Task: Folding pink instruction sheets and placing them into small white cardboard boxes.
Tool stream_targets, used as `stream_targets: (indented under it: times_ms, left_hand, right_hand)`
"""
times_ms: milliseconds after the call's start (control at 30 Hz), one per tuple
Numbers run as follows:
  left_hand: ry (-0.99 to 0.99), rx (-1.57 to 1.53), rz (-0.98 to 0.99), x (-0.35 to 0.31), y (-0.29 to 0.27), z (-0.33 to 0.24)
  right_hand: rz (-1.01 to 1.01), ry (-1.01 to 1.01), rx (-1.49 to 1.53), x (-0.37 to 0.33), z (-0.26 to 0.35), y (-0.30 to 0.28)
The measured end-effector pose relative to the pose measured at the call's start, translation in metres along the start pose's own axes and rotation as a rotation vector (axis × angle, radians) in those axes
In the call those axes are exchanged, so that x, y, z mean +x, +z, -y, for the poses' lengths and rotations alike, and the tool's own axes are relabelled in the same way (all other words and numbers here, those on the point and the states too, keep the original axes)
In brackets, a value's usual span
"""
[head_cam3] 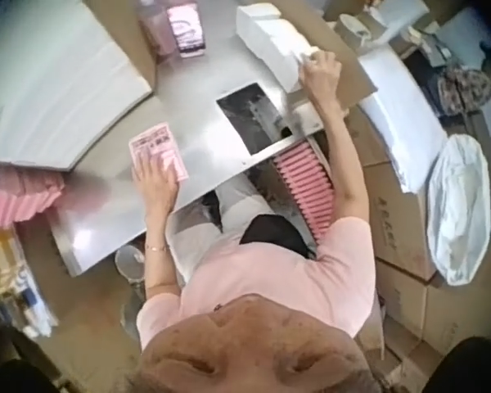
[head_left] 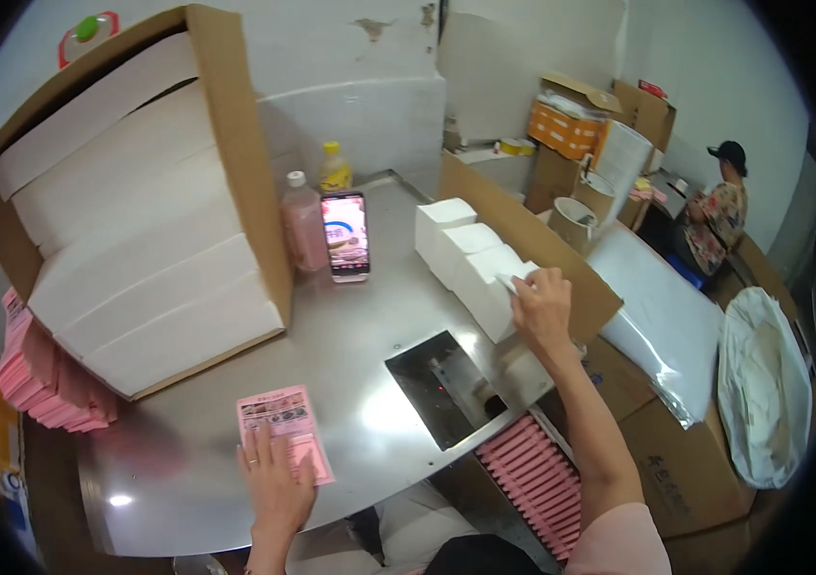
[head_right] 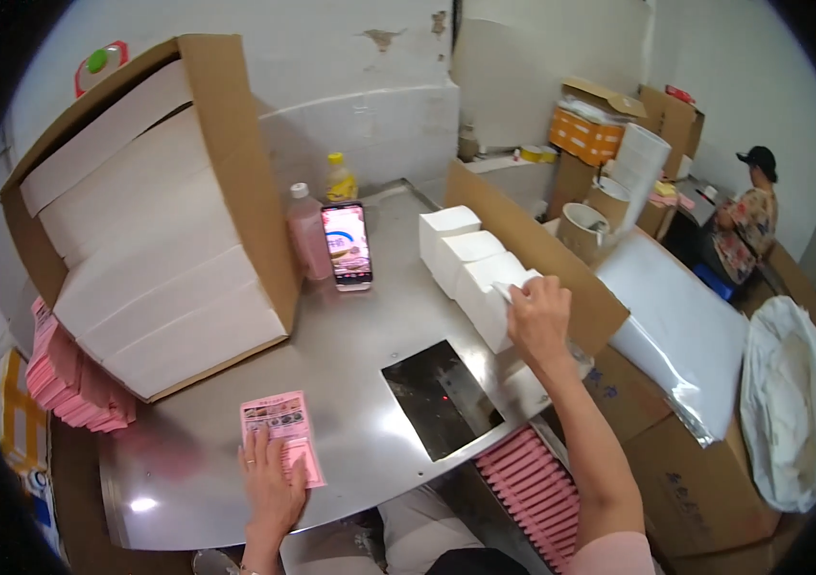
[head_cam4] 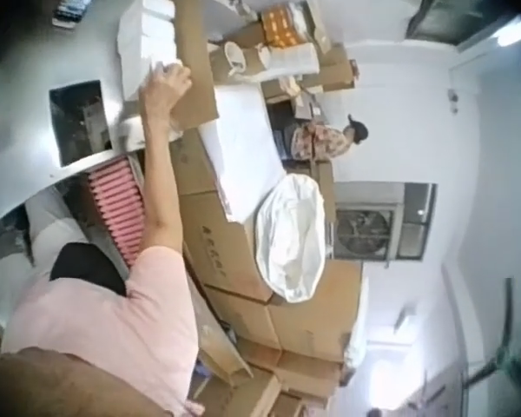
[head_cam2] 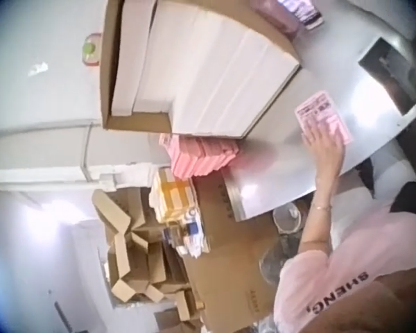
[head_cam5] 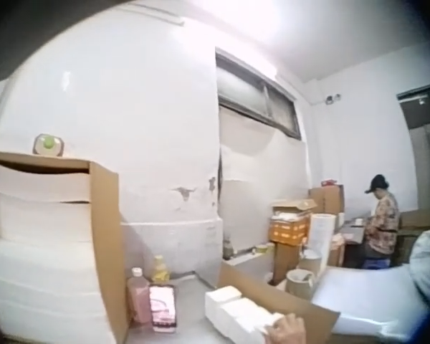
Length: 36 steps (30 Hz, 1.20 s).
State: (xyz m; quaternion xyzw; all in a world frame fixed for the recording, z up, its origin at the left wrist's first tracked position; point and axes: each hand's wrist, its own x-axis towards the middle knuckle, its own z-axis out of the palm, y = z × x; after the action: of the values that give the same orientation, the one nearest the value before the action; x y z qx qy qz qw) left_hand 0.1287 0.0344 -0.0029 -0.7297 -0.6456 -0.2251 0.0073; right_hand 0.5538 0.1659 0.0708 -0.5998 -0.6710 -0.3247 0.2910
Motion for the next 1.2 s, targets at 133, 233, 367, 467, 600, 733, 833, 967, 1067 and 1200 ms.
stream_targets:
  times_ms: [133,233,367,467,600,733,833,967,1067,1200]
  left_hand:
    - [0.023,-0.002,0.003,0.002,-0.001,-0.002]
    - [0.034,-0.009,-0.014,0.002,-0.001,-0.002]
    - [0.030,-0.022,-0.007,0.002,0.001,-0.001]
    - [0.007,-0.077,-0.065,-0.001,0.004,0.000]
    - [0.014,-0.017,-0.145,-0.001,0.008,0.005]
    - [-0.095,0.042,-0.110,0.001,-0.003,-0.013]
    - [-0.127,0.072,-0.091,0.002,-0.006,-0.018]
    - [-0.096,0.052,-0.069,0.005,-0.008,-0.022]
    - [-0.068,0.025,-0.052,0.006,-0.009,-0.025]
    - [0.005,0.009,-0.098,0.007,-0.008,-0.025]
  right_hand:
    - [0.022,-0.040,-0.041,0.006,0.000,-0.006]
    - [0.064,-0.053,-0.058,0.007,0.000,-0.008]
    - [0.154,-0.017,-0.040,-0.003,0.005,-0.006]
    - [0.130,0.019,0.008,-0.013,0.003,0.002]
    - [0.118,0.101,0.081,-0.012,0.000,0.006]
    - [0.121,0.131,0.126,-0.010,0.001,0.005]
    - [0.109,0.120,0.146,-0.014,0.000,0.007]
    - [0.095,0.094,0.145,-0.014,0.002,0.002]
    - [0.147,0.121,0.150,-0.009,0.001,0.000]
    - [0.167,0.170,0.202,-0.010,-0.001,0.001]
